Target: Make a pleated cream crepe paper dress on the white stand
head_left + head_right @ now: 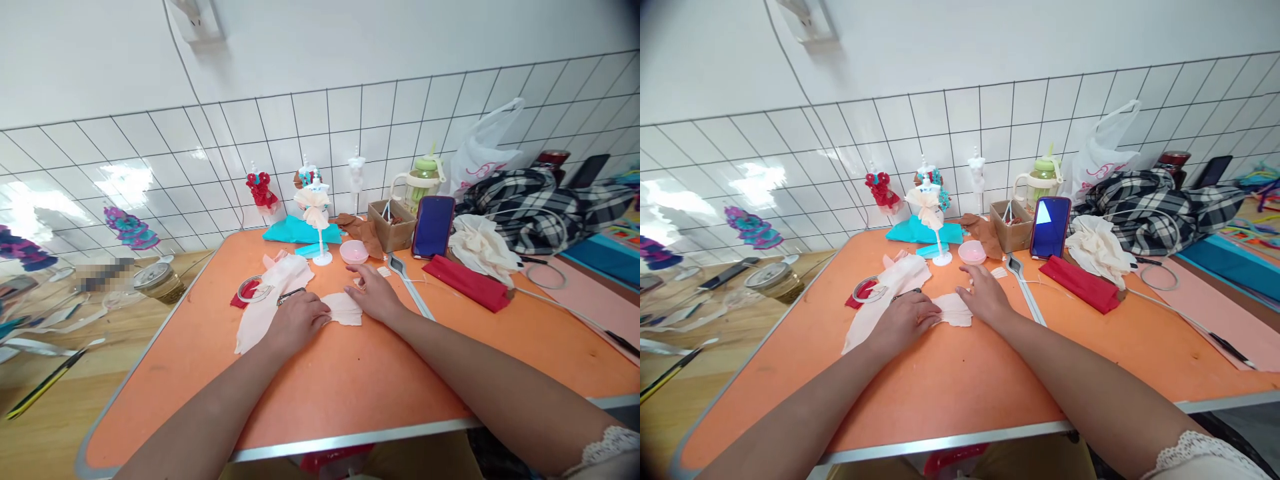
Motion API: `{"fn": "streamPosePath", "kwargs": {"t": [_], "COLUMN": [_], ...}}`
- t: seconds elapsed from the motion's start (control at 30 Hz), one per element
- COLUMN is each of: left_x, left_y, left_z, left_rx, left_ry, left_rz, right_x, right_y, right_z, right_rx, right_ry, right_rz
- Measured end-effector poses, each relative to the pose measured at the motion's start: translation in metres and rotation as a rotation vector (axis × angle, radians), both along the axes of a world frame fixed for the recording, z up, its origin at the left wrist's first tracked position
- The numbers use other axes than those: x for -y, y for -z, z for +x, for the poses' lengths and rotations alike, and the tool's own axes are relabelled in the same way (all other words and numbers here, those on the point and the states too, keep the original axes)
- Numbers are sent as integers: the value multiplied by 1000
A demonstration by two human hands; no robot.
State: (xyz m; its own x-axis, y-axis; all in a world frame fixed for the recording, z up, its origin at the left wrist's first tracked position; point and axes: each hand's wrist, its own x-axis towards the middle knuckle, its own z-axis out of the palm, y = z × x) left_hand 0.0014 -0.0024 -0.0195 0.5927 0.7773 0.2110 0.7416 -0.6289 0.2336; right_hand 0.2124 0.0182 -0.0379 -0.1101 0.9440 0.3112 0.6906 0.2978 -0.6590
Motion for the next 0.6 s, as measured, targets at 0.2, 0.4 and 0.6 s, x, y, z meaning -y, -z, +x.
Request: {"fn": "streamPosePath", "kwargs": {"t": [0.2,0.4,0.6], "left_x": [4,4,4], "left_y": [-4,-1,3], "left_z": [4,4,4], "left_rx": [-41,-97,-75], "left_ry": [-7,49,-47], "left_rz": [-31,-56,-114], "right_x": [21,24,23], "right_y": [-15,-10,-10], "right_z": [-5,-8,-7], "right_rx": [361,533,528], "right_ry": [-419,-427,-338], "right_rz": [-47,-82,-128]}}
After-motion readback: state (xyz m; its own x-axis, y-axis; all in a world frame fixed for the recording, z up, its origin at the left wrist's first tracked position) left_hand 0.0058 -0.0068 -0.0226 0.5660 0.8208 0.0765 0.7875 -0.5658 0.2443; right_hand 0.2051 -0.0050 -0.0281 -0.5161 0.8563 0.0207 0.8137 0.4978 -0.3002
